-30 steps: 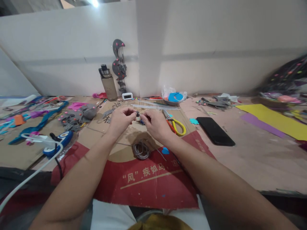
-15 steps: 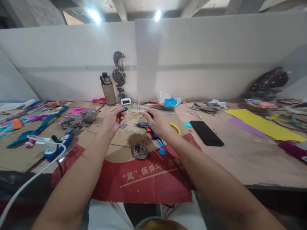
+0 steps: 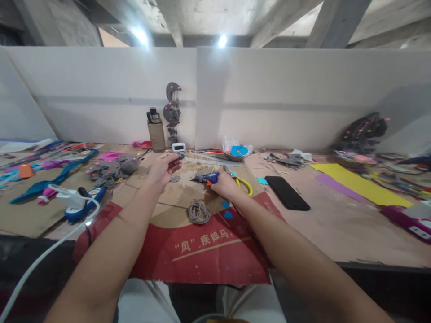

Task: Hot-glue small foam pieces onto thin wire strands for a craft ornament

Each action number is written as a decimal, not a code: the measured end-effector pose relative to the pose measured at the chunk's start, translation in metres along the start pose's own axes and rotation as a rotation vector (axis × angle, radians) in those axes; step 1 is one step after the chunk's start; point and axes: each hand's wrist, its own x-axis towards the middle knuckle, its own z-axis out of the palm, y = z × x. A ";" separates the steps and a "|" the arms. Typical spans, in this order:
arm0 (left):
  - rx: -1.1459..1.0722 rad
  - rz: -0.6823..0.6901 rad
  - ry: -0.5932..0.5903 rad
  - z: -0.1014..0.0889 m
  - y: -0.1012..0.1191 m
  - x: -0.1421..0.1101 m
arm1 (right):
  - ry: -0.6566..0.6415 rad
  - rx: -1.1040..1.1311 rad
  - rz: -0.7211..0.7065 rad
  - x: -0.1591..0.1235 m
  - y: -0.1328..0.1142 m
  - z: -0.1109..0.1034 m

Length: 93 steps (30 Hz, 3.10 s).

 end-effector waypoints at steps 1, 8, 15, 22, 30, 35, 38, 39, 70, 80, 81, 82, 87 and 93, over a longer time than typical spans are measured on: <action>0.018 -0.012 0.007 0.000 0.000 0.000 | -0.002 0.029 0.012 0.003 0.002 -0.001; 0.015 -0.058 0.147 -0.002 -0.003 0.006 | 0.155 0.625 -0.116 0.004 -0.009 -0.009; 0.006 -0.139 0.149 -0.004 -0.012 0.012 | 0.051 0.923 -0.344 -0.018 -0.031 -0.015; 0.064 -0.174 0.139 -0.001 -0.014 0.009 | 0.084 0.737 -0.392 -0.019 -0.028 -0.017; 0.103 -0.151 0.129 0.006 -0.013 0.004 | 0.182 0.553 -0.425 -0.017 -0.026 -0.016; 0.119 -0.138 0.131 0.007 -0.015 0.003 | 0.180 0.497 -0.425 -0.018 -0.027 -0.017; 0.134 -0.127 0.119 0.008 -0.016 0.002 | 0.191 0.487 -0.429 -0.018 -0.027 -0.017; 0.140 -0.122 0.115 0.008 -0.016 0.002 | 0.191 0.482 -0.431 -0.019 -0.027 -0.017; 0.333 0.083 -0.014 0.008 -0.018 0.002 | 0.270 0.351 -0.432 -0.020 -0.027 -0.022; 0.335 0.090 -0.014 0.007 -0.019 0.004 | 0.272 0.366 -0.423 -0.019 -0.028 -0.022; 0.334 0.091 -0.015 0.007 -0.019 0.003 | 0.267 0.363 -0.418 -0.020 -0.028 -0.023; 0.331 0.092 -0.014 0.007 -0.019 0.003 | 0.259 0.360 -0.410 -0.020 -0.028 -0.023; 0.325 0.082 0.013 0.007 -0.015 0.003 | 0.245 0.369 -0.406 -0.021 -0.030 -0.024; 0.281 0.079 0.035 0.001 -0.015 0.007 | 0.147 0.559 -0.277 -0.015 -0.023 -0.024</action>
